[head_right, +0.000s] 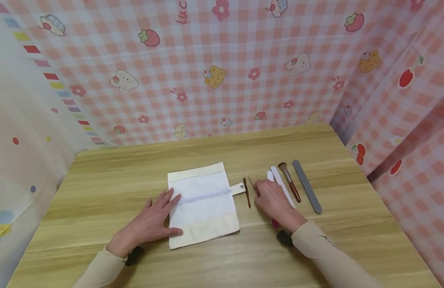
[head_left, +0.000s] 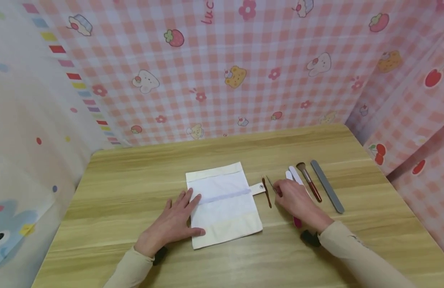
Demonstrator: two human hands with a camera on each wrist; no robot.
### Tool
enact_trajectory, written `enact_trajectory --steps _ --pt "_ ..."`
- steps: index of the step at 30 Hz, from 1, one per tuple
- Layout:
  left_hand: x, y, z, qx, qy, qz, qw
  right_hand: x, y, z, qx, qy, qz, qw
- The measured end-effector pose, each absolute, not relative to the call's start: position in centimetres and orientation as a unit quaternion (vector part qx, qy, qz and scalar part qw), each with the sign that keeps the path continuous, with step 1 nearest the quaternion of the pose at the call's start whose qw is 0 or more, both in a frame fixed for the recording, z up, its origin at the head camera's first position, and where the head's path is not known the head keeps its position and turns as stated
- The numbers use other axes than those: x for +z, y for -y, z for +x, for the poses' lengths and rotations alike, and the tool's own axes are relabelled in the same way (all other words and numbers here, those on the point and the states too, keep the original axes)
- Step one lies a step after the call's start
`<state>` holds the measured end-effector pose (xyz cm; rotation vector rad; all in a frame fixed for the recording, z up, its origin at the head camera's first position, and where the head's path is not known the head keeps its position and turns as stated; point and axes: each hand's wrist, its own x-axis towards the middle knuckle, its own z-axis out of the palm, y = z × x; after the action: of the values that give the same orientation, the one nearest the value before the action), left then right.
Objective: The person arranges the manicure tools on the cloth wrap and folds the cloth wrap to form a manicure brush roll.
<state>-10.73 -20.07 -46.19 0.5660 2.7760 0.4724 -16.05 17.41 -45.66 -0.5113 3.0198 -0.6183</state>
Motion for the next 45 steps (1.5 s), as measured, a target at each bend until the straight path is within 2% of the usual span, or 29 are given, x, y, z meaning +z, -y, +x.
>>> enact_trajectory --steps 5,12,18,30,45 --pt "-46.1 20.1 -10.7 0.16 -0.958 0.195 0.139 -45.6 -17.8 -16.3 -0.225 -0.962 -0.157 0.022" --pt "-46.2 20.2 -10.6 0.162 -0.957 0.194 0.14 -44.4 -20.4 -16.3 -0.29 -0.95 -0.103 0.046" --pt "-46.2 20.4 -10.3 0.152 -0.958 0.196 0.14 -44.2 -22.0 -16.0 -0.279 -0.954 -0.094 0.052" --pt "-46.5 20.8 -10.6 0.161 -0.954 0.207 0.142 -45.1 -21.0 -15.9 -0.241 -0.962 -0.105 0.069" --pt "-46.4 21.8 -11.9 0.188 -0.939 0.239 0.159 -44.4 -20.5 -16.8 -0.198 -0.969 -0.122 0.078"
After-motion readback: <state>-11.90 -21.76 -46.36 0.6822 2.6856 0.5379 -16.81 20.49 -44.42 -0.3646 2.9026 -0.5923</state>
